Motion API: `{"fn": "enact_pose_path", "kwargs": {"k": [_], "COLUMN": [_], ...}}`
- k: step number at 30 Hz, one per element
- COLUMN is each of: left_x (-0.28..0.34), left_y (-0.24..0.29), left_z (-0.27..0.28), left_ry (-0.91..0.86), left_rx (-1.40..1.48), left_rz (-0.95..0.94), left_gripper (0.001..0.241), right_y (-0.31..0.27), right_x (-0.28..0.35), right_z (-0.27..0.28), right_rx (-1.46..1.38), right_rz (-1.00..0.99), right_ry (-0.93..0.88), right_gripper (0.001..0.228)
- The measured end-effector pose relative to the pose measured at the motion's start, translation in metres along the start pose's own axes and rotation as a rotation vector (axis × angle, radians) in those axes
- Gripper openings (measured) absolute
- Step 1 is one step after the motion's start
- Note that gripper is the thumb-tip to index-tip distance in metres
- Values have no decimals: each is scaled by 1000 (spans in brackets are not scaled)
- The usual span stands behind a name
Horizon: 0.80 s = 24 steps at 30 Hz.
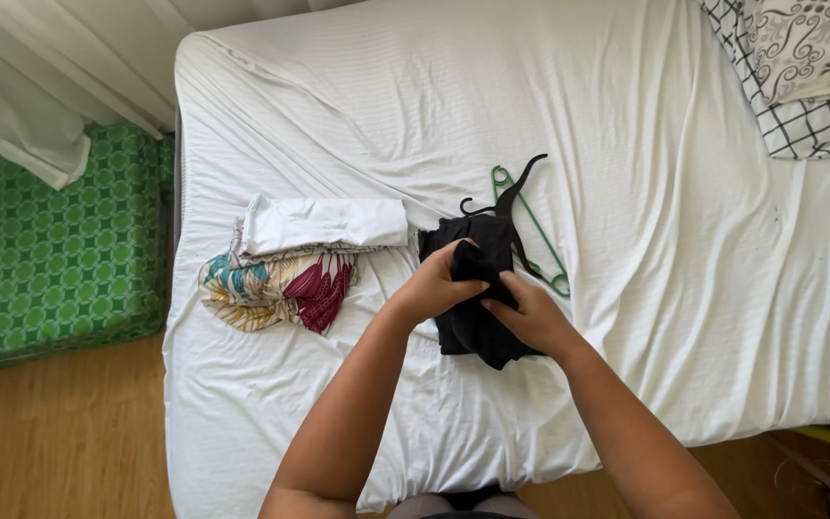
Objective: The person folds a black t-shirt on a bed, places it on a hanger, and hangs it in a closet. They then fold a white polka-dotted top, place it on a hanger, and hang it in the closet next to the first shirt.
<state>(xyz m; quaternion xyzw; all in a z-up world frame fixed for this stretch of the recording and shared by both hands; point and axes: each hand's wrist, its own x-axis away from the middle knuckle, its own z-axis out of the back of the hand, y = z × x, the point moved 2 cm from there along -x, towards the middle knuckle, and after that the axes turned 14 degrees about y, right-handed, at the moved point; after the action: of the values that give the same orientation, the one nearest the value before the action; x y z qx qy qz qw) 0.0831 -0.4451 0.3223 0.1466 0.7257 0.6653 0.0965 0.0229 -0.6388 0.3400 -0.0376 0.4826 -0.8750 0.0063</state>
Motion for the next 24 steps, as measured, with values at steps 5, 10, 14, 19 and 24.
{"fn": "enact_pose_path", "kwargs": {"k": [5, 10, 14, 19, 24], "left_x": [19, 9, -1, 8, -20], "left_y": [54, 10, -10, 45, -52], "left_z": [14, 34, 49, 38, 79], "left_ry": [25, 34, 52, -25, -14], "left_rx": [-3, 76, -80, -364, -846], "left_rz": [-24, 116, -14, 125, -304], "left_gripper": [33, 19, 36, 60, 37], "right_y": [-12, -9, -14, -36, -45], "right_x": [2, -13, -26, -40, -34], "right_z": [-1, 14, 43, 89, 132], "right_rx": [-163, -229, -234, -275, -459], "right_rz": [-6, 217, 305, 280, 354], "right_ry": [103, 265, 428, 537, 569], "right_gripper": [21, 15, 20, 23, 28]}}
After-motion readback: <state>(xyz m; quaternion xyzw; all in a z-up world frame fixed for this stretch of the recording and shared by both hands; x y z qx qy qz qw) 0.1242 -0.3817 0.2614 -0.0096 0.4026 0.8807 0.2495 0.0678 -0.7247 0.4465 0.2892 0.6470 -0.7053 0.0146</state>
